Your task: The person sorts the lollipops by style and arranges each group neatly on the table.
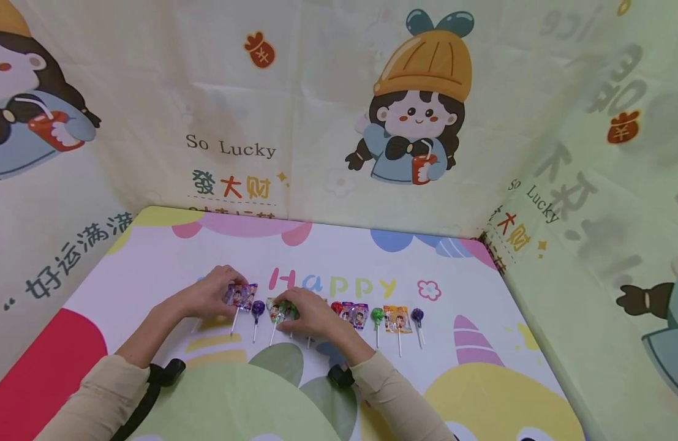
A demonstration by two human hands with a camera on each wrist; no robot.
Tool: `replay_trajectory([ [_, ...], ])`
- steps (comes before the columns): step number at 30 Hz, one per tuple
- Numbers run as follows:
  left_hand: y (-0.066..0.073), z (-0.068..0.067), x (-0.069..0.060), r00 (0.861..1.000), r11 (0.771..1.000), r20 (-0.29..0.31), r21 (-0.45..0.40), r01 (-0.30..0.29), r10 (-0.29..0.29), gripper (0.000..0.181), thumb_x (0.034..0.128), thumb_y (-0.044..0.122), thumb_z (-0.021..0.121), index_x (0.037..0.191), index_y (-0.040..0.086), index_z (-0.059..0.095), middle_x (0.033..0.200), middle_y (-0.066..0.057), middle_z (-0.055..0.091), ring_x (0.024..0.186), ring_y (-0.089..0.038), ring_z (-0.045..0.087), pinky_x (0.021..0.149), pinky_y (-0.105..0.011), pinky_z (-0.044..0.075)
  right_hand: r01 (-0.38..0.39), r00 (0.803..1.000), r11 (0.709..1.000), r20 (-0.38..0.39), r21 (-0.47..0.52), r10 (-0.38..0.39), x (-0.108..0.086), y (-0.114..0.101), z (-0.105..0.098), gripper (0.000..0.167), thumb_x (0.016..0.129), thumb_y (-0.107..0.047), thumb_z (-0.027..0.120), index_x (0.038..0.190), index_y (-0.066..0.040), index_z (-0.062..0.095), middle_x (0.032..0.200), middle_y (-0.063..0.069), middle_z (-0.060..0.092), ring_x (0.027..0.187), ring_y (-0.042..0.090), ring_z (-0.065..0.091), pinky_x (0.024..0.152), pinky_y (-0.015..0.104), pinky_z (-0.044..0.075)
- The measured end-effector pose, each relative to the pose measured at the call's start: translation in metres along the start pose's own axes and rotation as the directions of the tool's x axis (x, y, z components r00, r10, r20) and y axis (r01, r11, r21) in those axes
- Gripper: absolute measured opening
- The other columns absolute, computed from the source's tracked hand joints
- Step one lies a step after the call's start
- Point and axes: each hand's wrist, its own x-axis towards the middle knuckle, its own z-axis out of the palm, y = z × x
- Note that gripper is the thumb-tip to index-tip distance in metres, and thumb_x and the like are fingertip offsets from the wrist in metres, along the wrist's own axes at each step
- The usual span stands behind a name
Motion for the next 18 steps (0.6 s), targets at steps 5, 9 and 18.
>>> replay_trajectory([
  [5,0.001,-0.010,0.007,1.000,1.000,-0.011,0.002,0.010,-0.010,0.052,0.0758,0.013,0.086,0.122,0.002,0.063,0.118,-0.014,0.056,0.112,-0.033,0.047,0.101,-0.056,0.046,-0.004,1.000,1.000,-0.001,0.003,0.004,0.001,-0.001,0.000,0.048,0.090,-0.032,0.080,0.133,-0.018,0.064,0.138,-0.002,0.063,0.133,0.016,0.053,0.115,0.033,0.040],
  [9,-0.001,-0.018,0.015,0.999,0.999,-0.009,-0.012,0.033,-0.033,0.052,0.0782,0.013,0.085,0.124,0.002,0.062,0.122,-0.016,0.055,0.116,-0.036,0.045,0.105,-0.060,0.044,0.002,1.000,1.000,-0.004,0.010,-0.002,0.001,0.000,-0.001,0.048,0.090,-0.031,0.080,0.133,-0.017,0.065,0.137,-0.002,0.063,0.132,0.015,0.054,0.114,0.032,0.040],
  [18,-0.010,-0.032,0.038,0.998,0.999,-0.052,0.008,0.040,-0.039,0.054,0.0779,0.012,0.086,0.125,-0.001,0.062,0.121,-0.019,0.056,0.116,-0.037,0.047,0.105,-0.061,0.044,0.006,1.000,1.000,-0.003,0.022,-0.005,0.002,-0.001,-0.002,0.048,0.090,-0.031,0.080,0.133,-0.017,0.065,0.136,-0.002,0.063,0.130,0.014,0.055,0.113,0.031,0.041],
])
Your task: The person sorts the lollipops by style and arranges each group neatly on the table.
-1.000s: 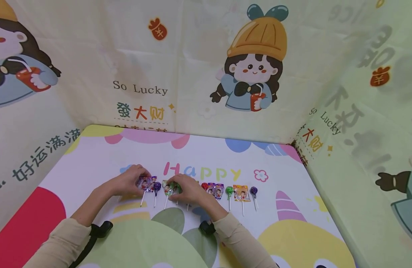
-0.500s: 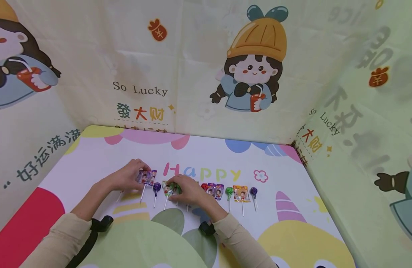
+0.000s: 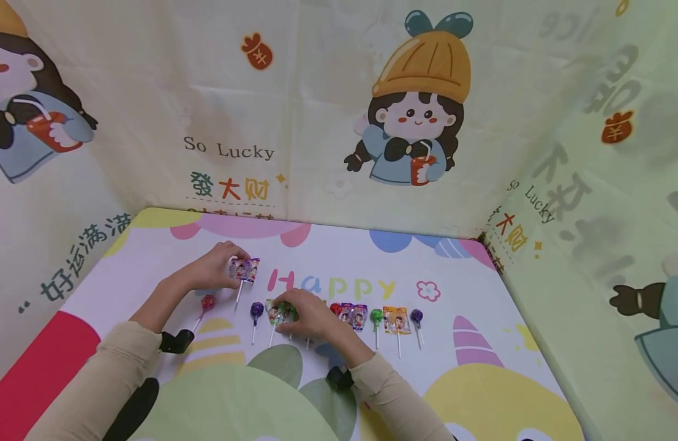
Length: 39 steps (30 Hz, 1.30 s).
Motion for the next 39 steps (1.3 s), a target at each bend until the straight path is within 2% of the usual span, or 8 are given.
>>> replay_trajectory([
  [6,-0.002,-0.006,0.013,1.000,1.000,-0.013,-0.006,0.012,-0.012,0.055,0.0795,0.012,0.085,0.127,-0.002,0.061,0.124,-0.021,0.056,0.119,-0.039,0.047,0.106,-0.061,0.043,0.001,1.000,1.000,0.001,-0.006,-0.001,0.001,0.000,0.001,0.048,0.090,-0.032,0.080,0.133,-0.018,0.065,0.136,-0.003,0.063,0.130,0.014,0.054,0.113,0.031,0.041],
  [12,-0.007,-0.009,0.025,1.000,1.000,-0.005,0.004,-0.004,0.004,0.054,0.0806,0.012,0.084,0.127,-0.004,0.061,0.125,-0.022,0.056,0.117,-0.039,0.047,0.107,-0.061,0.043,-0.008,1.000,1.000,0.002,0.004,0.008,0.001,0.000,0.000,0.048,0.090,-0.033,0.080,0.133,-0.019,0.065,0.136,-0.003,0.063,0.130,0.014,0.054,0.113,0.031,0.042],
  [17,-0.011,-0.008,0.034,1.000,1.000,0.004,0.007,-0.006,0.005,0.054,0.0808,0.012,0.084,0.127,-0.005,0.061,0.125,-0.023,0.056,0.117,-0.039,0.048,0.107,-0.061,0.042,-0.005,1.000,1.000,0.003,0.007,0.005,0.000,-0.002,-0.001,0.048,0.090,-0.032,0.080,0.133,-0.018,0.065,0.137,-0.002,0.063,0.130,0.014,0.054,0.114,0.031,0.041],
  [23,-0.015,-0.004,0.045,1.000,1.000,0.012,-0.002,0.020,-0.020,0.054,0.0824,0.011,0.083,0.129,-0.004,0.061,0.126,-0.022,0.055,0.120,-0.038,0.047,0.109,-0.060,0.040,-0.010,1.000,1.000,-0.002,0.008,0.010,0.000,-0.001,-0.001,0.048,0.090,-0.032,0.080,0.133,-0.018,0.065,0.136,-0.003,0.062,0.130,0.014,0.054,0.113,0.031,0.042],
  [32,-0.020,0.000,0.053,0.999,0.999,0.020,-0.015,0.036,-0.036,0.054,0.0830,0.011,0.082,0.129,-0.006,0.060,0.126,-0.024,0.055,0.118,-0.040,0.046,0.108,-0.061,0.040,-0.014,1.000,1.000,-0.010,0.009,0.014,0.000,0.001,0.001,0.048,0.089,-0.033,0.081,0.133,-0.019,0.065,0.137,-0.004,0.063,0.129,0.013,0.055,0.113,0.031,0.042],
  [39,-0.023,0.003,0.057,0.993,0.996,0.083,-0.008,0.089,-0.088,0.055,0.0846,0.012,0.079,0.133,-0.005,0.058,0.130,-0.025,0.053,0.121,-0.041,0.047,0.110,-0.061,0.039,-0.017,1.000,1.000,-0.008,0.015,0.017,-0.001,0.001,0.001,0.048,0.089,-0.033,0.081,0.132,-0.019,0.065,0.137,-0.004,0.062,0.131,0.013,0.054,0.114,0.031,0.041],
])
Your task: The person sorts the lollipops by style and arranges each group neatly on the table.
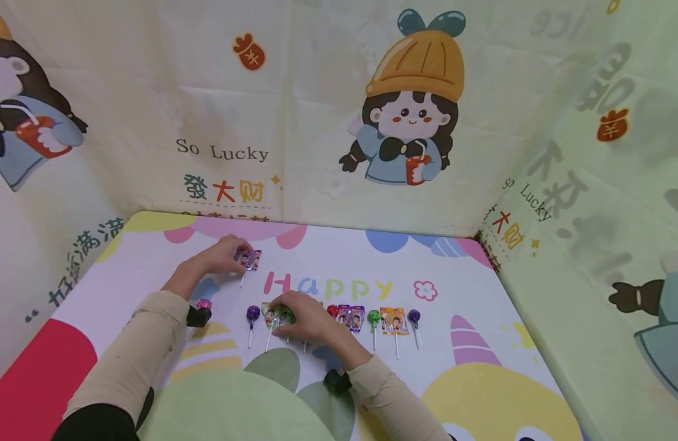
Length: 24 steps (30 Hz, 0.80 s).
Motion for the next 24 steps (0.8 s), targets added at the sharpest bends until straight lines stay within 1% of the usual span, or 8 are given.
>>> replay_trajectory([
  [4,-0.0013,0.0000,-0.0008,1.000,1.000,0.013,0.012,0.007,-0.008,0.057,0.0841,0.014,0.080,0.133,-0.005,0.057,0.132,-0.027,0.052,0.122,-0.042,0.047,0.111,-0.061,0.038,0.007,1.000,1.000,-0.003,0.001,-0.007,0.0001,0.0000,0.0021,0.047,0.090,-0.033,0.080,0.132,-0.019,0.065,0.138,-0.004,0.062,0.133,0.014,0.053,0.114,0.032,0.040],
  [15,-0.0014,0.0057,-0.0001,0.999,0.999,-0.001,0.020,0.045,-0.045,0.058,0.0849,0.017,0.082,0.135,-0.001,0.057,0.135,-0.024,0.052,0.124,-0.040,0.047,0.113,-0.060,0.038,0.004,1.000,1.000,-0.008,0.008,-0.004,-0.0034,-0.0006,0.0019,0.048,0.090,-0.032,0.080,0.133,-0.018,0.065,0.138,-0.003,0.062,0.132,0.016,0.054,0.114,0.034,0.042],
  [18,-0.0034,0.0072,0.0000,0.999,0.999,-0.006,0.018,0.047,-0.047,0.058,0.0846,0.018,0.082,0.134,0.000,0.058,0.135,-0.025,0.051,0.124,-0.040,0.046,0.113,-0.061,0.037,0.009,1.000,1.000,-0.015,0.013,-0.009,-0.0034,0.0003,0.0035,0.048,0.090,-0.032,0.080,0.133,-0.018,0.065,0.137,-0.003,0.063,0.131,0.015,0.054,0.113,0.033,0.042],
  [24,-0.0067,0.0100,0.0013,0.999,0.999,-0.022,0.006,0.043,-0.043,0.057,0.0843,0.017,0.081,0.134,0.000,0.058,0.132,-0.023,0.051,0.121,-0.038,0.048,0.113,-0.059,0.038,-0.008,1.000,0.999,-0.027,0.044,0.010,-0.0033,0.0023,0.0067,0.048,0.089,-0.029,0.081,0.132,-0.018,0.065,0.136,-0.002,0.063,0.132,0.016,0.054,0.114,0.034,0.041],
])
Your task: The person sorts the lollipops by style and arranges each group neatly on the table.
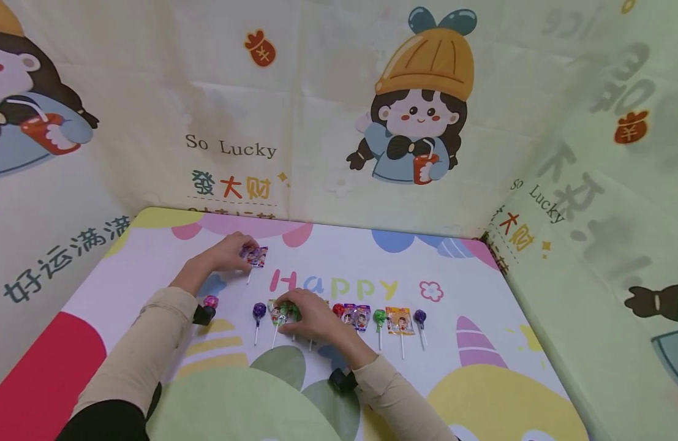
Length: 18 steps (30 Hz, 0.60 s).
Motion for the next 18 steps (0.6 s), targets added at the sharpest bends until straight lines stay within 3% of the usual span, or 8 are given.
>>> replay_trajectory([
  [18,-0.0046,-0.0013,-0.0010,1.000,0.997,0.006,-0.074,0.019,-0.019,0.058,0.0854,0.016,0.080,0.135,0.000,0.057,0.138,-0.025,0.046,0.127,-0.041,0.046,0.116,-0.061,0.033,0.012,1.000,1.000,0.014,0.027,-0.012,0.0060,0.0000,-0.0056,0.048,0.088,-0.023,0.082,0.132,-0.015,0.063,0.133,0.001,0.062,0.129,0.019,0.054,0.113,0.034,0.042],
])
